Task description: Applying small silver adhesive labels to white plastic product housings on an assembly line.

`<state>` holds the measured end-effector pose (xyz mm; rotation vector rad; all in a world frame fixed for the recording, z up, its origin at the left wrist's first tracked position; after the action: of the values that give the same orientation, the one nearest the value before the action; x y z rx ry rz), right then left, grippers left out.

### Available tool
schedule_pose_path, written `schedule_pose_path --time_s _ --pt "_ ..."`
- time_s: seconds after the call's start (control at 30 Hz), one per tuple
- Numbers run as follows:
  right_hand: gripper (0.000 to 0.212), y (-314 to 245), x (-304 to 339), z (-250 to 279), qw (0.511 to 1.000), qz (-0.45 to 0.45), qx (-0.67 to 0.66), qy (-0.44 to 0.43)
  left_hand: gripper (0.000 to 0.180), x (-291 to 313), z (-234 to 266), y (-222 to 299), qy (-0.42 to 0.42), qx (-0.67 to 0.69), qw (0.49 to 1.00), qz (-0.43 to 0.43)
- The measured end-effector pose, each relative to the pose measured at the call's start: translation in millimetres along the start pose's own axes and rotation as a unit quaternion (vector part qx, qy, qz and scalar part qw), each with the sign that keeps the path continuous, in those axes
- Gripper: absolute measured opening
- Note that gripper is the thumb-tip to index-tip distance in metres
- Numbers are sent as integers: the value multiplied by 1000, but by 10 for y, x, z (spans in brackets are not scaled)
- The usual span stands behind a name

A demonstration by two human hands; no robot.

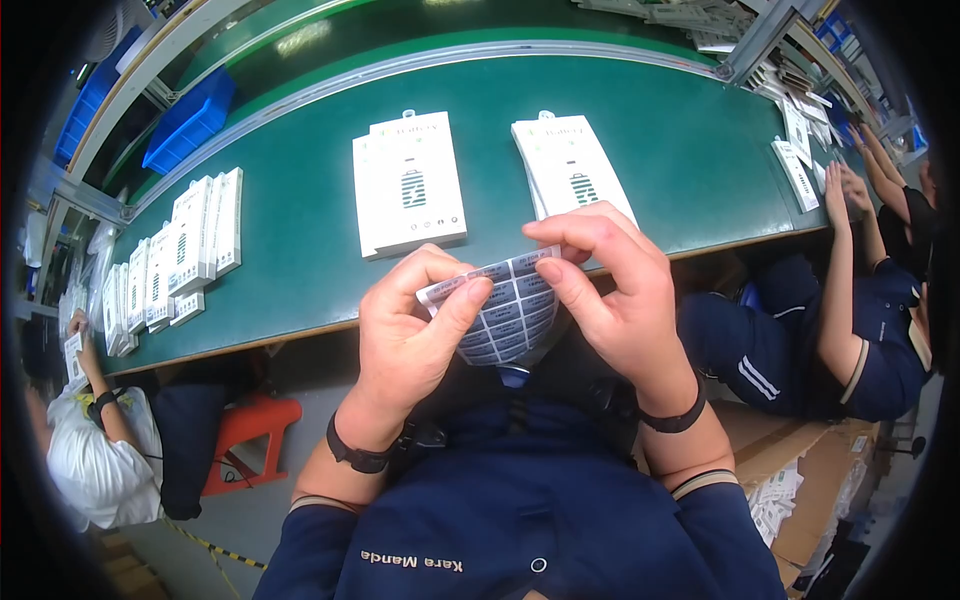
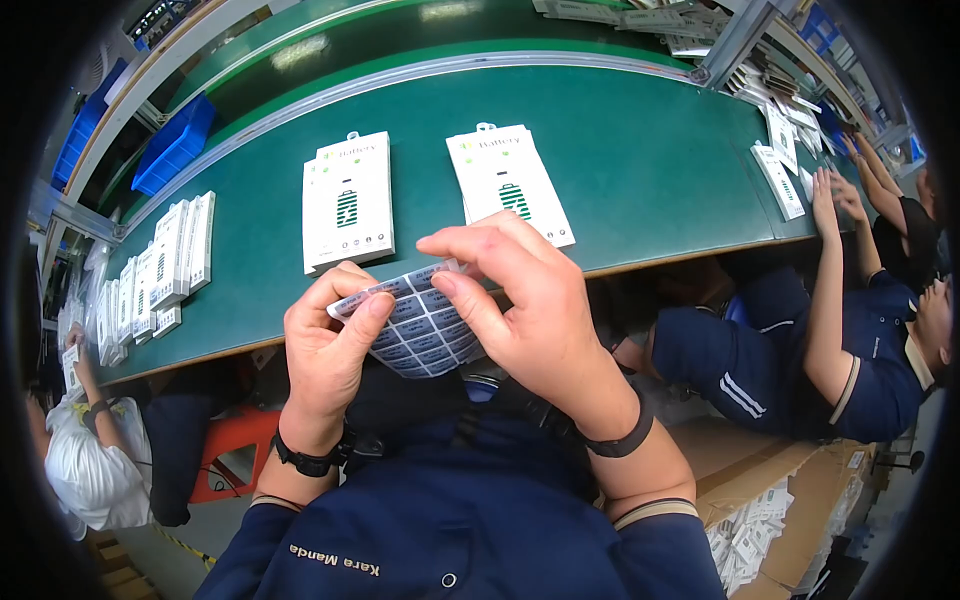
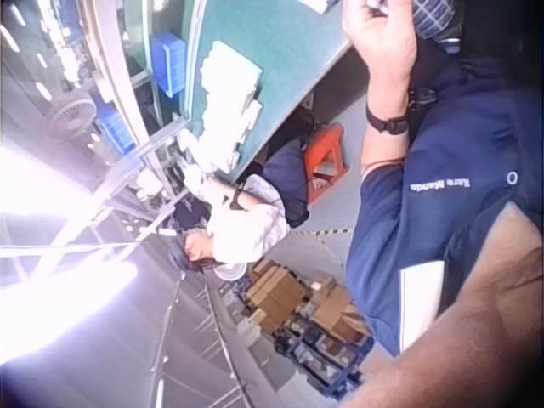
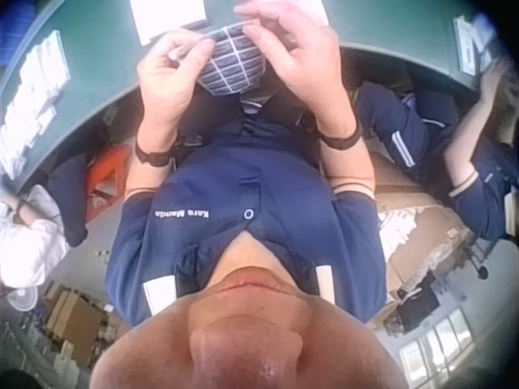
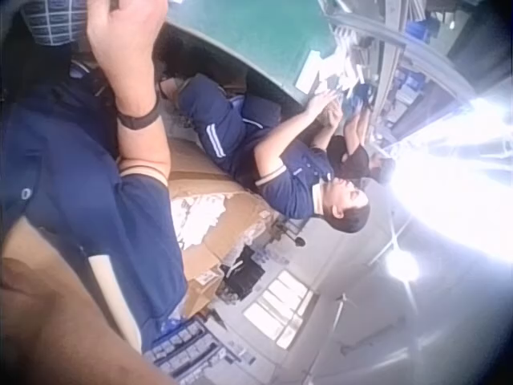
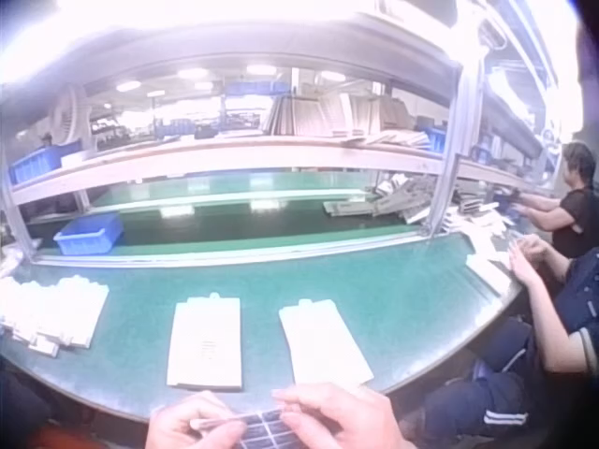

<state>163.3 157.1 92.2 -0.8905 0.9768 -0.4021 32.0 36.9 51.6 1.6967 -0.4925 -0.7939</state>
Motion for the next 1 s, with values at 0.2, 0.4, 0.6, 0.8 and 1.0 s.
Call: schedule_pose_path --time_s 0.2,0.4,0.6,0.8,1.0 --pt "18 -183 -2 80 947 257 187 41 11 13 -55 -27 -13 -23 999 28" --pt "20 -155 98 83 926 313 208 41 16 25 -71 -127 -21 11 992 122" --pt "18 -153 110 99 924 321 207 24 16 42 -97 -174 -23 55 985 165" --pt "6 -42 -128 261 981 114 148 -44 16 71 -138 -191 -35 58 983 172" --pt "8 362 -405 252 977 3 174 -126 15 58 -234 -193 -93 -32 992 78"
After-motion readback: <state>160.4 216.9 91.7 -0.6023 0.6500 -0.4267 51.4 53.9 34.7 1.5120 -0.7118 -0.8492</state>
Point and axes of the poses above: each hand's wrist, its own x-axis away from the middle knuckle, its own z-axis out of the back of the hand, y = z × x, the point moved 6 cm from there along -x, towards the middle knuckle, and after that the axes turned 12 degrees about y, right-handed, at the moved point
